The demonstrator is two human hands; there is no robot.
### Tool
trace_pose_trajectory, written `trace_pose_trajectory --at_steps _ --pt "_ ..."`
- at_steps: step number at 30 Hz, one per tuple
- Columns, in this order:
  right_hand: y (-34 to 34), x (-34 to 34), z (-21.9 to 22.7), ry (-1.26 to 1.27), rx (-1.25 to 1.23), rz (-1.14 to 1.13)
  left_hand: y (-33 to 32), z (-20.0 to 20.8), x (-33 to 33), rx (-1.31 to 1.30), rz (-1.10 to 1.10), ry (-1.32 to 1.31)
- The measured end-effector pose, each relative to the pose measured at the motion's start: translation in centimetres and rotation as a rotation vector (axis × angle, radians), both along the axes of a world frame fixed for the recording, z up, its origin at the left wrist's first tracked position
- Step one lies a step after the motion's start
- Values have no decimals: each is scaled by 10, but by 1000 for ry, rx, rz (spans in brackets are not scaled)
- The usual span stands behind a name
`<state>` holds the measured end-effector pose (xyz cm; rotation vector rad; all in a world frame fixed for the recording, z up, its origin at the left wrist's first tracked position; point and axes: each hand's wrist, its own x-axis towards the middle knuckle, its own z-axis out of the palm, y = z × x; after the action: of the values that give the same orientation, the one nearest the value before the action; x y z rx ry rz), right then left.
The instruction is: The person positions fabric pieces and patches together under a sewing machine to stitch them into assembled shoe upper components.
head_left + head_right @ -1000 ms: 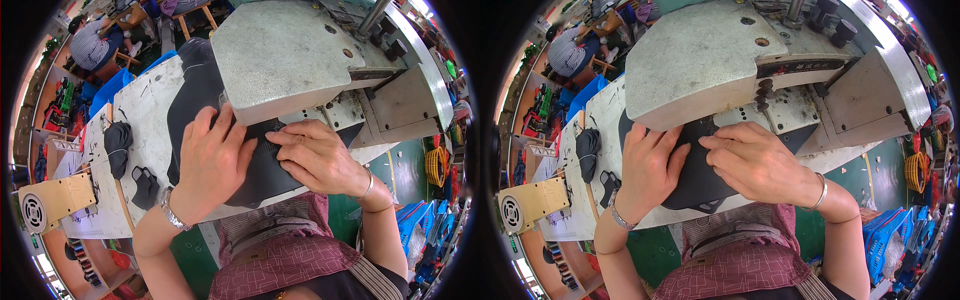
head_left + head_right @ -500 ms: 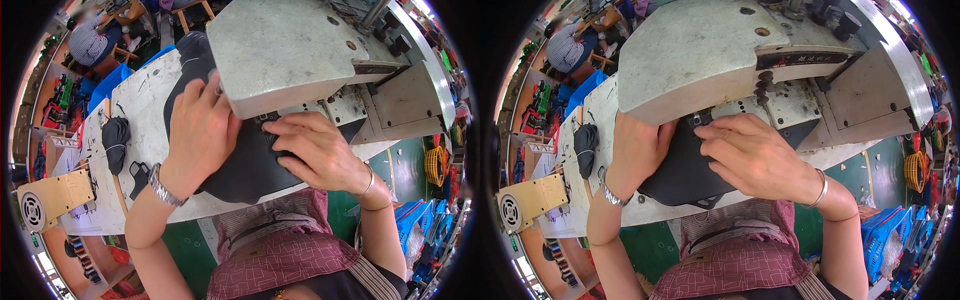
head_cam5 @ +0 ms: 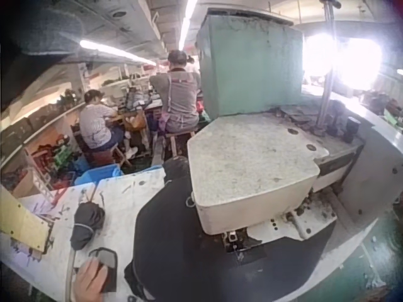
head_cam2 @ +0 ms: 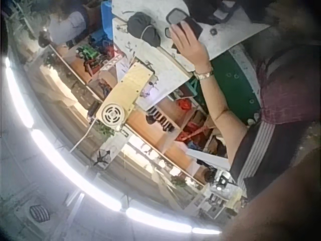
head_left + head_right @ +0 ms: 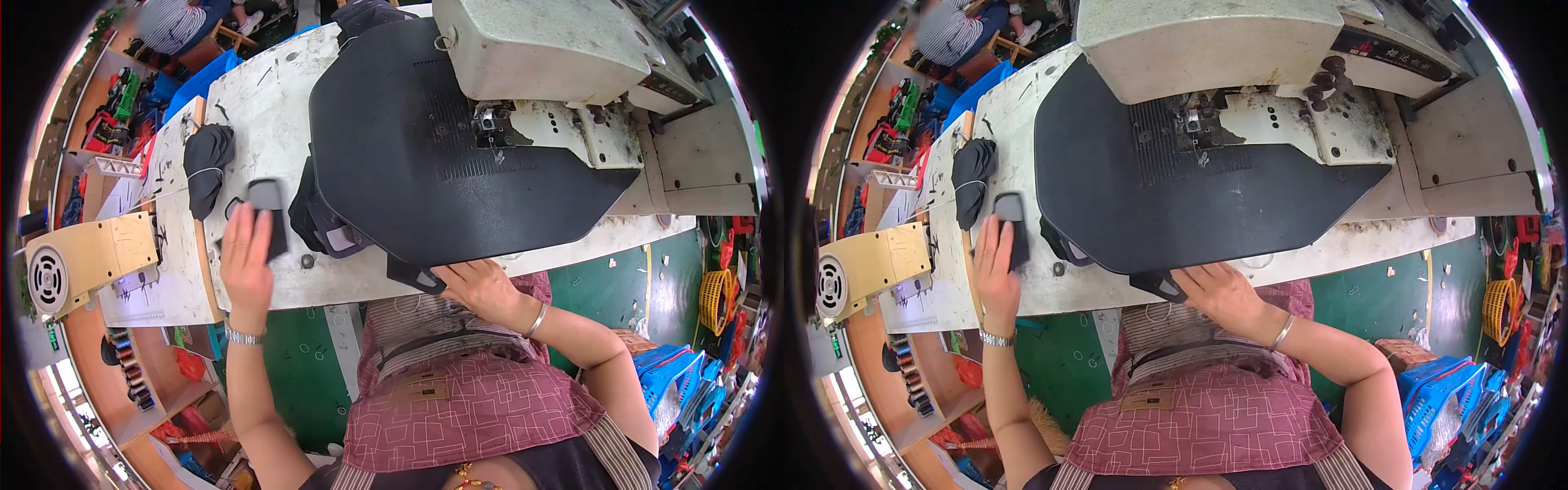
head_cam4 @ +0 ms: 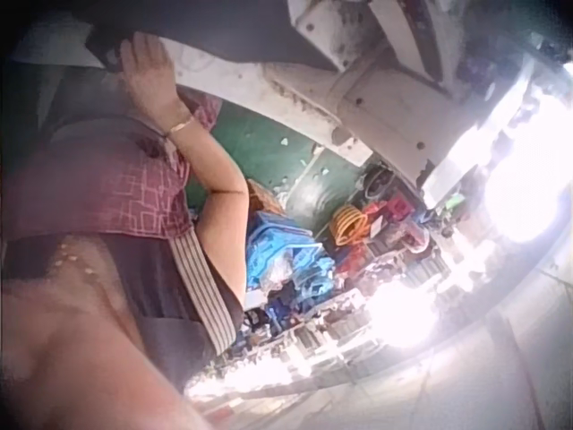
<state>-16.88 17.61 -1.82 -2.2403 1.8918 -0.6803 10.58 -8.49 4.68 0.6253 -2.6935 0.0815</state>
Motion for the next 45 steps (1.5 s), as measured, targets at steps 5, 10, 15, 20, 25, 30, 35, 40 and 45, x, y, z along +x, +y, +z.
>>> trace_pose_trajectory --at_steps 5,10,15,20,25,30,35,40,45 --pt "4 -15 -6 128 -110 106 16 -63 31 -96 227 -176" --pt "2 -13 5 270 -155 216 127 -54 -66 369 -397 33" --pt "10 -9 -2 263 -181 190 131 -79 -66 417 -329 56" --pt "18 -23 -12 -8 -210 185 132 -76 -69 375 -373 0" --pt "43 -57 66 -108 -347 -169 135 -54 -69 563 -268 -24" --pt "68 -47 108 -529 -395 -17 159 34 -102 735 -371 349" --pt "45 -58 158 -352 -545 312 128 98 -119 -190 -650 386" --pt "17 -73 151 -129 -440 -27 85 86 -171 -113 -593 238" --pt "6 -82 141 -232 -427 -82 76 107 -171 321 -618 27"
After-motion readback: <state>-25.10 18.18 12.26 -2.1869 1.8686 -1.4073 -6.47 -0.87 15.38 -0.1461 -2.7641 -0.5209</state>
